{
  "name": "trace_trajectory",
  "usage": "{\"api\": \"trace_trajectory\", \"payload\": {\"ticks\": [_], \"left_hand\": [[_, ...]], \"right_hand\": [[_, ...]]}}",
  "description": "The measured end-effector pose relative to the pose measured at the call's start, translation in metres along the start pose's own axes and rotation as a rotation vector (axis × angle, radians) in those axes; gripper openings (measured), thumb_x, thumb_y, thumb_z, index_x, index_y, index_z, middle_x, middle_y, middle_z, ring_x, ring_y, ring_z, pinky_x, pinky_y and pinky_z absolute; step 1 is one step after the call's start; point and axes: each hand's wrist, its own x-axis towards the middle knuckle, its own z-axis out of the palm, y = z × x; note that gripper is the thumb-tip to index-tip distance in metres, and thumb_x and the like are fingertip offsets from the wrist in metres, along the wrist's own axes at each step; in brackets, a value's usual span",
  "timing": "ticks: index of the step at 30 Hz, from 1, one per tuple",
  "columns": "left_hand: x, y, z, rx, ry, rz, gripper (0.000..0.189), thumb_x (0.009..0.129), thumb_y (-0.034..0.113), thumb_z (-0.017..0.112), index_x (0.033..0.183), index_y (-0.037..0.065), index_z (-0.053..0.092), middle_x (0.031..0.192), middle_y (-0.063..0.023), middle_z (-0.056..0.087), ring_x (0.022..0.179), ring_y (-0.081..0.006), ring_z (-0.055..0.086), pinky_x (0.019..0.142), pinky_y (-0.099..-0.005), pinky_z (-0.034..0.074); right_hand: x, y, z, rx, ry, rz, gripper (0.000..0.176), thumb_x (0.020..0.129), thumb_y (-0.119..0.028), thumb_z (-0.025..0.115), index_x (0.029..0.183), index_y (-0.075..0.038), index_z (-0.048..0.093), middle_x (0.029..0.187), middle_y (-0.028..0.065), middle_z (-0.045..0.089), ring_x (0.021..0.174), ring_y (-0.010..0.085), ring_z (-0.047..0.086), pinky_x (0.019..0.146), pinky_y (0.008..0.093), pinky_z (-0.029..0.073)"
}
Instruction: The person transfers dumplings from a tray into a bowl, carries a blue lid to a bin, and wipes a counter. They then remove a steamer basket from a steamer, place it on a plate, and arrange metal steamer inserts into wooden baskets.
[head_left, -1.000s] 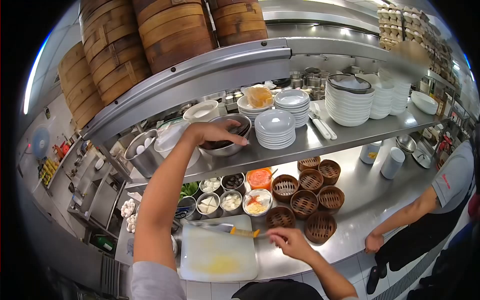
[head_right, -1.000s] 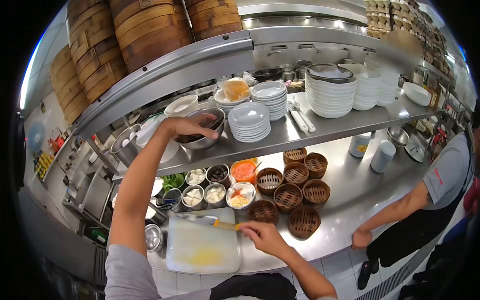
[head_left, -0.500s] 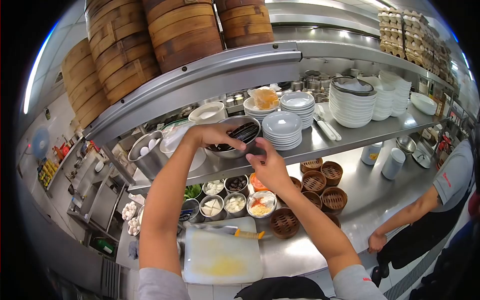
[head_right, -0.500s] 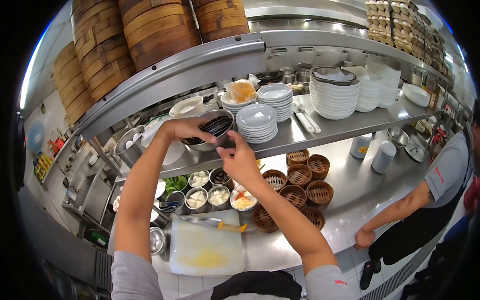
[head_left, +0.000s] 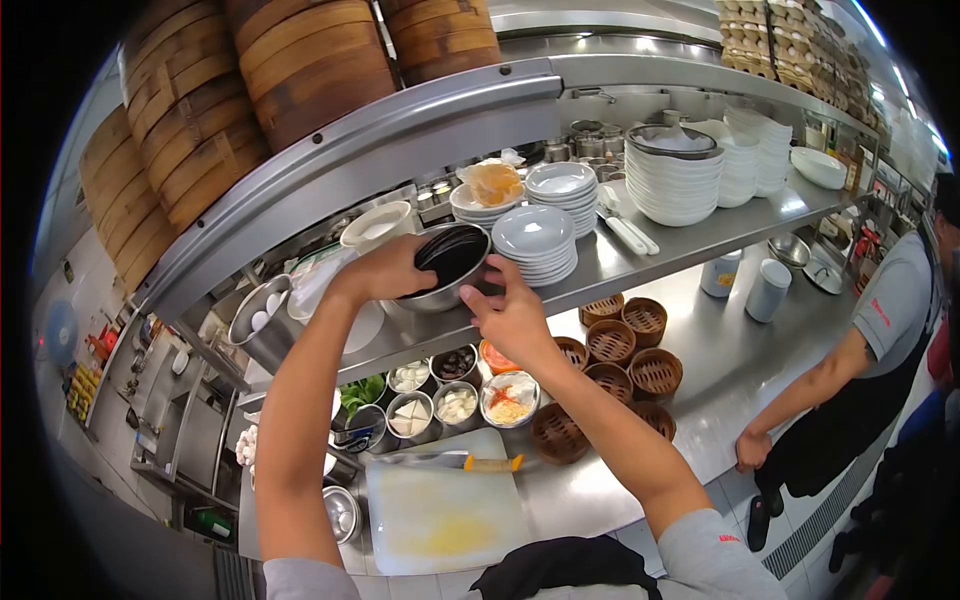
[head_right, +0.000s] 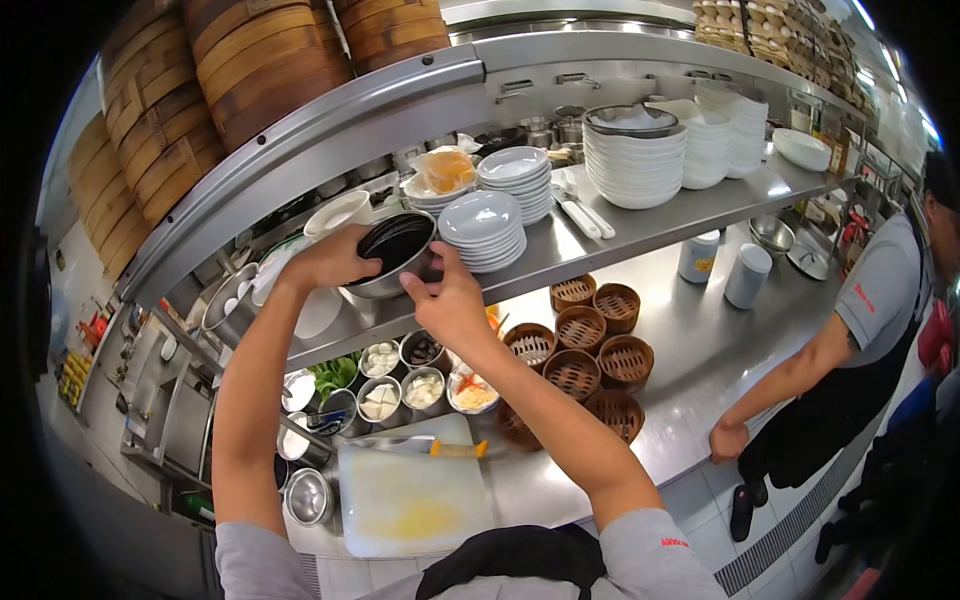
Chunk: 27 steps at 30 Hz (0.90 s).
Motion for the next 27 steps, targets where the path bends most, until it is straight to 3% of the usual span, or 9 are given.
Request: {"api": "trace_trajectory", "payload": {"ticks": [2, 4, 6, 9, 11, 14, 16, 23, 27], "left_hand": [[0.002, -0.027, 0.014, -0.02, 0.162, 0.098, 0.039, 0.081, 0.016, 0.071, 0.114, -0.004, 0.066, 0.095, -0.0161, 0.072, 0.083, -0.0212, 0.066, 0.077, -0.0339, 0.052], [-0.007, -0.016, 0.017, -0.035, 0.221, 0.035, 0.037, 0.081, 0.016, 0.072, 0.111, -0.004, 0.067, 0.091, -0.0152, 0.072, 0.08, -0.0214, 0.067, 0.076, -0.0336, 0.053], [-0.014, -0.014, 0.021, -0.047, 0.29, -0.037, 0.035, 0.082, 0.016, 0.072, 0.109, -0.005, 0.068, 0.087, -0.0142, 0.072, 0.077, -0.0216, 0.067, 0.075, -0.0333, 0.054], [-0.016, -0.023, 0.034, -0.134, 0.382, -0.011, 0.031, 0.082, 0.013, 0.073, 0.106, -0.005, 0.069, 0.084, -0.0157, 0.073, 0.075, -0.0235, 0.069, 0.074, -0.0341, 0.054], [-0.019, -0.024, 0.043, -0.083, 0.555, 0.078, 0.031, 0.081, 0.011, 0.073, 0.107, -0.005, 0.069, 0.087, -0.0186, 0.073, 0.076, -0.0258, 0.071, 0.074, -0.0362, 0.055], [-0.02, -0.03, 0.048, -0.071, 0.56, 0.069, 0.034, 0.083, 0.013, 0.069, 0.115, 0.001, 0.068, 0.081, -0.0227, 0.071, 0.069, -0.0315, 0.069, 0.068, -0.0384, 0.053], [-0.025, -0.022, 0.05, -0.056, 0.594, 0.109, 0.034, 0.083, 0.013, 0.069, 0.115, 0.002, 0.068, 0.082, -0.0235, 0.07, 0.07, -0.0328, 0.069, 0.069, -0.0385, 0.053], [-0.024, -0.029, 0.051, -0.074, 0.652, 0.162, 0.036, 0.083, 0.013, 0.069, 0.117, 0.001, 0.068, 0.086, -0.024, 0.071, 0.073, -0.0365, 0.068, 0.072, -0.0386, 0.054], [-0.02, -0.034, 0.047, -0.065, 0.691, 0.114, 0.035, 0.083, 0.011, 0.069, 0.115, 0.0, 0.068, 0.086, -0.0241, 0.071, 0.073, -0.036, 0.069, 0.074, -0.0377, 0.054]], "right_hand": [[-0.001, 0.0, -0.002, -0.045, 0.01, -0.008, 0.063, 0.088, -0.02, 0.072, 0.137, 0.006, 0.043, 0.116, 0.0244, 0.063, 0.085, 0.0262, 0.072, 0.075, 0.0347, 0.055], [0.0, -0.002, -0.001, -0.085, 0.002, -0.019, 0.063, 0.088, -0.02, 0.072, 0.138, 0.005, 0.043, 0.116, 0.0245, 0.063, 0.085, 0.0265, 0.072, 0.075, 0.0345, 0.055], [0.001, -0.006, -0.002, -0.075, -0.041, 0.056, 0.063, 0.092, -0.02, 0.07, 0.143, 0.001, 0.038, 0.126, 0.0241, 0.056, 0.091, 0.0218, 0.069, 0.07, 0.0323, 0.061], [0.0, -0.007, -0.002, -0.096, -0.044, 0.048, 0.064, 0.092, -0.019, 0.07, 0.143, 0.001, 0.038, 0.125, 0.0241, 0.056, 0.09, 0.0212, 0.069, 0.07, 0.0319, 0.061], [0.001, -0.006, -0.002, -0.095, -0.056, 0.041, 0.064, 0.092, -0.018, 0.069, 0.143, 0.001, 0.037, 0.125, 0.0233, 0.056, 0.09, 0.021, 0.069, 0.071, 0.0316, 0.061], [0.002, 0.003, 0.002, -0.094, -0.072, 0.033, 0.063, 0.093, -0.016, 0.068, 0.144, 0.001, 0.036, 0.126, 0.0217, 0.057, 0.09, 0.0206, 0.07, 0.071, 0.0312, 0.061], [0.003, 0.008, 0.005, -0.112, -0.001, -0.021, 0.063, 0.089, -0.018, 0.07, 0.141, 0.002, 0.04, 0.118, 0.024, 0.065, 0.08, 0.0255, 0.072, 0.077, 0.036, 0.054], [0.0, 0.001, 0.005, -0.12, 0.005, -0.028, 0.06, 0.09, -0.017, 0.067, 0.14, 0.002, 0.041, 0.119, 0.0239, 0.064, 0.076, 0.0277, 0.071, 0.076, 0.0381, 0.054], [0.008, -0.032, -0.005, -0.456, 0.128, -0.356, 0.062, 0.086, -0.011, 0.069, 0.14, 0.002, 0.042, 0.115, 0.0253, 0.06, 0.088, 0.0361, 0.067, 0.081, 0.0432, 0.053]]}}
